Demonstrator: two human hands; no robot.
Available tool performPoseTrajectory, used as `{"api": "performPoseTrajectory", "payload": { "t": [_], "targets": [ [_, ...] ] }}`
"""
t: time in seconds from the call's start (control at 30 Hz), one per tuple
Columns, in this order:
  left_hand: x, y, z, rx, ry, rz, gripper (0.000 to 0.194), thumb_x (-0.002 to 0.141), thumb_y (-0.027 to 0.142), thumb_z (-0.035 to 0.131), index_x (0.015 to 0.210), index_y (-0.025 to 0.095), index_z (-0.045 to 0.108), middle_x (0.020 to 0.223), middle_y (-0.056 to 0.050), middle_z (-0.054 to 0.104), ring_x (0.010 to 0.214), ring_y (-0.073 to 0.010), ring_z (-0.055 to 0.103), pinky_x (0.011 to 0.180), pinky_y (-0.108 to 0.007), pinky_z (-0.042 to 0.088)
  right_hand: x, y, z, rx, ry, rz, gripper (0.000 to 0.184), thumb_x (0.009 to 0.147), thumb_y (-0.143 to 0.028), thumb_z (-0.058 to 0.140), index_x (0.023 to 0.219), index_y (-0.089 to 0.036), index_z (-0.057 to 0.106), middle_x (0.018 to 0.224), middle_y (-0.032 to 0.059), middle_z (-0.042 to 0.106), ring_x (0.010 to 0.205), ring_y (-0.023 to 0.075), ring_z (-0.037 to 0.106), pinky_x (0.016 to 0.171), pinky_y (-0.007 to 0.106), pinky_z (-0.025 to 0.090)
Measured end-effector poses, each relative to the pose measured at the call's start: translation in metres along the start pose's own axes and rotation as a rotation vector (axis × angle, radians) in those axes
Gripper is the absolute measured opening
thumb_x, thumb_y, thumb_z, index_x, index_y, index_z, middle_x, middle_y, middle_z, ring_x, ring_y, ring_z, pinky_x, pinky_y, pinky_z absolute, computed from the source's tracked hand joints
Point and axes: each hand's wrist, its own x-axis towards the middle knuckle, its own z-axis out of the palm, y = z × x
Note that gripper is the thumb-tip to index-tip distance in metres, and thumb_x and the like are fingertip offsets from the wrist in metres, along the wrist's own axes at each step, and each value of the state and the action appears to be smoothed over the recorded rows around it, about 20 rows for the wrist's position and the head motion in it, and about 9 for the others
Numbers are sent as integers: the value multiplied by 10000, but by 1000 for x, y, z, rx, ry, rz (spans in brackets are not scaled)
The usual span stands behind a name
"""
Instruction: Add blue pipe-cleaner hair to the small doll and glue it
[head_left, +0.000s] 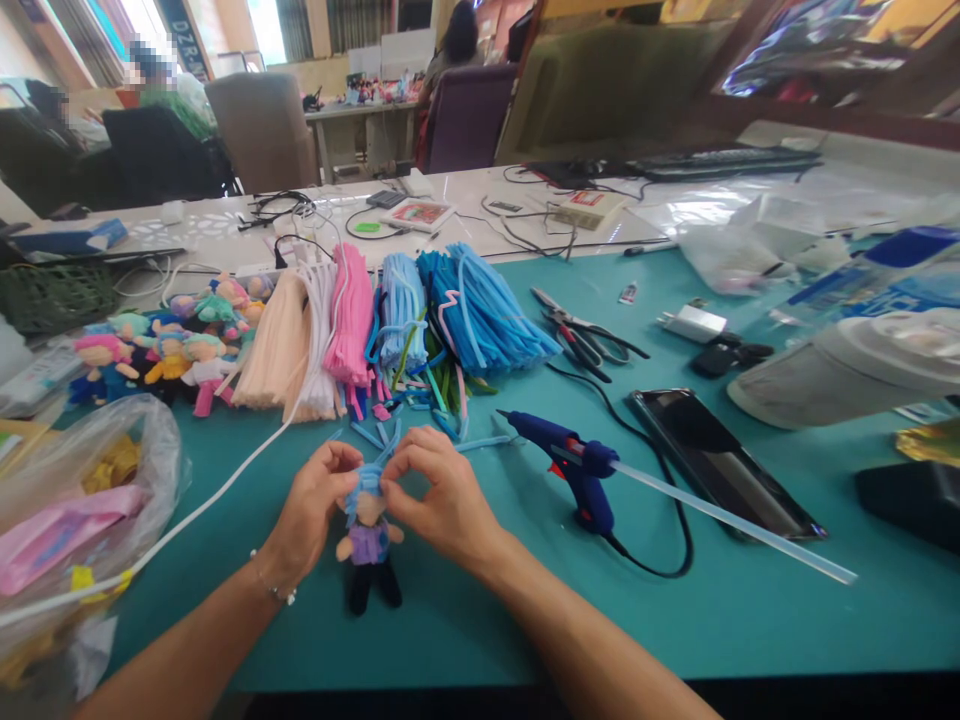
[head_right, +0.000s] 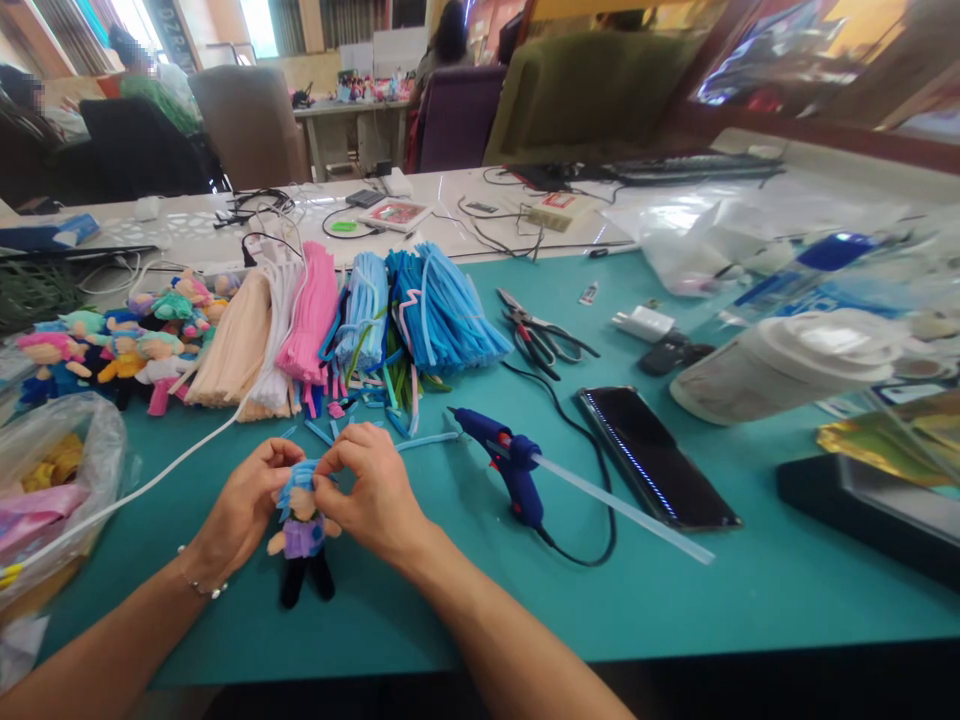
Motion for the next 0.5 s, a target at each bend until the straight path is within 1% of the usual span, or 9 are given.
{"api": "performPoseTrajectory", "payload": {
  "t": [0.07,0.2,0.33,0.43,0.5],
  "targets": [
    [0,-2,-1,13,-4,22,241,586,246,721,805,176,650,757,-1,589,656,-133,538,558,-237,415,0,0,0,-3,-3,-2,236,685,0,612,637,-223,554,676,-28,615,697,167,560,737,332,423],
    [2,-5,-3,23,-11,53,258,563,206,735,805,180,652,760,0,601,730,-153,565,644,-253,456,1,-1,0,0,-8,-8,230,691,-10,622,637,-225,559,675,-23,618,703,170,566,738,328,430],
    [3,-4,-4,33,-1,53,256,553,199,728,796,180,648,753,4,604,726,-149,566,655,-252,461,0,-2,0,52,1,-1,198,723,-41,629,649,-220,591,676,-17,622,705,170,575,741,334,436],
    [3,-2,-2,19,27,51,252,552,210,722,790,176,645,747,4,603,703,-143,566,634,-249,456,2,-3,-5,135,44,54,180,801,-107,606,659,-216,609,676,-4,622,692,170,582,715,329,451],
    [3,0,-1,1,45,35,251,550,217,718,784,175,637,742,7,599,668,-139,567,605,-252,447,4,-3,-9,189,88,107,196,826,-140,586,646,-216,597,676,0,619,680,167,583,694,319,463]
  ]
}}
